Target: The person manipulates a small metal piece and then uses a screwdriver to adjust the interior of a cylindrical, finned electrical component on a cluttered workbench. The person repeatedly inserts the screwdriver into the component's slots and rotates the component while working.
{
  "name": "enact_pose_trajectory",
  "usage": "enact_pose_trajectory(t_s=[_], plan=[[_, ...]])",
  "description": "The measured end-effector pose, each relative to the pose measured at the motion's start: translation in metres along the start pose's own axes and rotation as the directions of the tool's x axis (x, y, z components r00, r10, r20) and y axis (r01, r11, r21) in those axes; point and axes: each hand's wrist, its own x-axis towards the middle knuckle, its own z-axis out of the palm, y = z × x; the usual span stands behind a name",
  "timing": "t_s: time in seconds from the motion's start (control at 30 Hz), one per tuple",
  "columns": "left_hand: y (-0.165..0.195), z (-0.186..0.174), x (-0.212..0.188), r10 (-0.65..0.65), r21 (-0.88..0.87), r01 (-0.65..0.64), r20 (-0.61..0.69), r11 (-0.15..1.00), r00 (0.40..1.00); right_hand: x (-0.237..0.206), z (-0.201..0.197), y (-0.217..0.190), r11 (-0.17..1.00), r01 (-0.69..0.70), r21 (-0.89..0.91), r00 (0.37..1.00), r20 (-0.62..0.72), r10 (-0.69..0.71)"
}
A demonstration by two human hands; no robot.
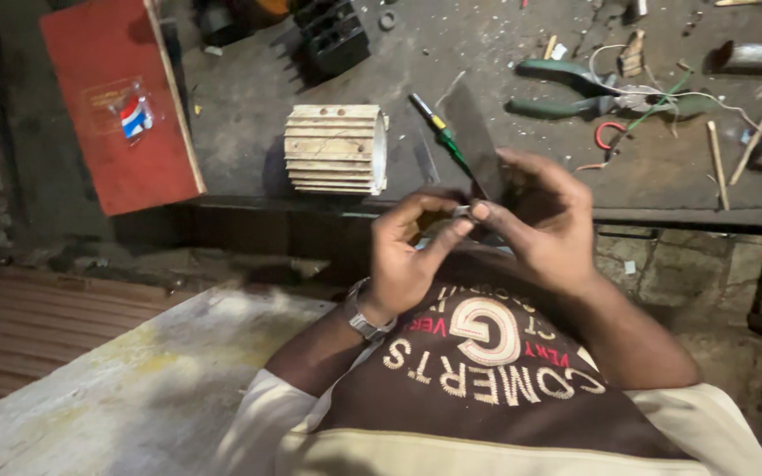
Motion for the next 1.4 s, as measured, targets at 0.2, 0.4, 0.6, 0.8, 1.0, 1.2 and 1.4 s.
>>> enact_pose_trajectory(t_s=[0.2, 0.4, 0.6, 0.8, 1.0, 1.2, 1.4], plan=[[0.01, -0.006, 0.011, 0.036, 0.231, -0.045, 0.044, 0.972, 0.998, 0.004, -0.012, -0.009, 0.987, 0.063, -0.15, 0.994, 0.099, -0.049], [0.022, -0.017, 0.019, 0.048, 0.607, -0.172, 0.216, 0.776, 0.975, 0.009, -0.022, -0.02, 0.851, 0.316, -0.419, 0.922, 0.347, -0.172], [0.001, -0.011, 0.019, -0.028, 0.187, -0.001, 0.15, 0.982, 0.988, -0.003, -0.017, -0.001, 0.996, 0.015, -0.084, 0.998, 0.063, -0.01], [-0.019, -0.003, 0.013, -0.05, 0.183, 0.032, 0.099, 0.983, 0.994, -0.007, -0.026, 0.009, 0.985, -0.173, -0.005, 0.983, 0.055, 0.173], [-0.014, 0.002, 0.017, 0.059, 0.192, -0.076, 0.095, 0.978, 0.994, -0.002, -0.023, -0.027, 0.826, 0.272, -0.493, 0.955, 0.246, -0.168], [-0.013, 0.007, 0.009, -0.001, 0.224, -0.015, 0.072, 0.974, 0.997, -0.007, -0.012, -0.034, 0.834, 0.164, -0.527, 0.973, 0.226, -0.048], [-0.023, 0.0, 0.002, -0.065, 0.199, 0.042, 0.11, 0.979, 0.992, -0.016, -0.014, -0.008, 0.956, -0.234, -0.174, 0.957, 0.134, 0.259]])
